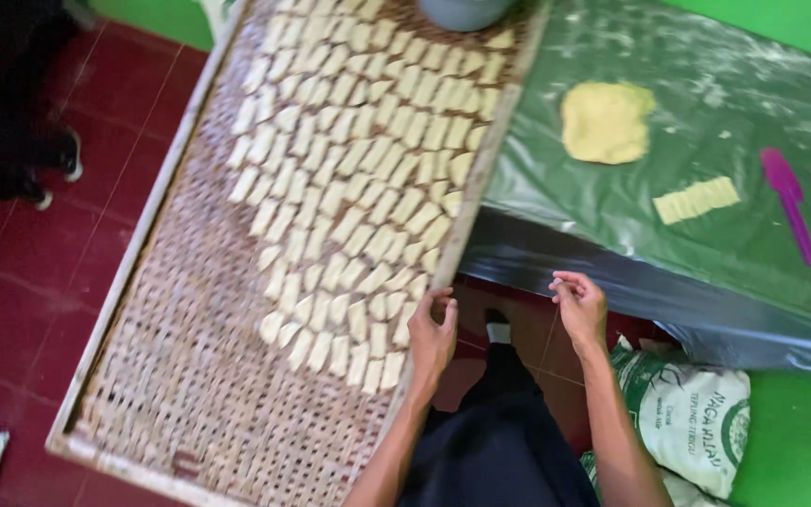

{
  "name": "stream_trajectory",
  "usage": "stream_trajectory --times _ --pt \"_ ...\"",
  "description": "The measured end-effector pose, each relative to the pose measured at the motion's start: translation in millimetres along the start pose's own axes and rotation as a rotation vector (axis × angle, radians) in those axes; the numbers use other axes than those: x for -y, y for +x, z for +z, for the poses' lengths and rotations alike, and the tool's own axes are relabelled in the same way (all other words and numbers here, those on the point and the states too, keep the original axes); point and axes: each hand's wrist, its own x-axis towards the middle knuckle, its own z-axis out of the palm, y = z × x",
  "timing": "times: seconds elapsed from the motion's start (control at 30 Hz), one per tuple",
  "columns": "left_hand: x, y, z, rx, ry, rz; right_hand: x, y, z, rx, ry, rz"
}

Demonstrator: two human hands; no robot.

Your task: Shaping small pieces of dough by hand and arranging them on a drying tray, interspersed with rolling dough using a manual machine.

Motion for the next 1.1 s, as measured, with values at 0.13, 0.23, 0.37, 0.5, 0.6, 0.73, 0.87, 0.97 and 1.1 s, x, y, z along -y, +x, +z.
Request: stream_trajectory --times 0.13,0.23,0.37,0.5,0.6,0.73,0.87,0.97,1.1 --pt "0.7 25.1 80.9 0.203 0.095 0.001 -21.4 61.6 -57.8 -0.063 0.019 0.025" --pt "-29.4 41.1 154.8 0.272 0.181 -0.054 -33.2 116.3 -110.1 -0.1 0.049 0.018" --pt "-69.9 60.2 267.0 0.408 0.272 0.131 -46.8 182.2 -173.5 -0.218 -0.119 -0.18" --pt "-88.4 78.8 363.4 0.426 0.377 0.514 -75.8 250.3 -221.4 -0.419 -0.382 -0.497" --pt "-84.8 92.5 418.2 0.258 0.539 0.691 -73.8 284.9 -243.1 -0.397 -0.419 -0.5" --pt "-68.0 95.1 457.4 0.214 0.663 0.605 -60.6 314.1 -249.4 -0.336 -0.365 -0.531" --pt "-60.6 101.4 476.1 0.137 0.757 0.569 -75.3 336.2 -246.3 -0.27 -0.386 -0.457" --pt "-37.4 112.7 482.0 0.107 0.687 0.549 -88.8 347.7 -244.9 -0.236 -0.396 -0.393" --pt "-14.5 122.9 487.7 0.092 0.571 0.532 -97.1 357.0 -244.8 -0.219 -0.365 -0.395"
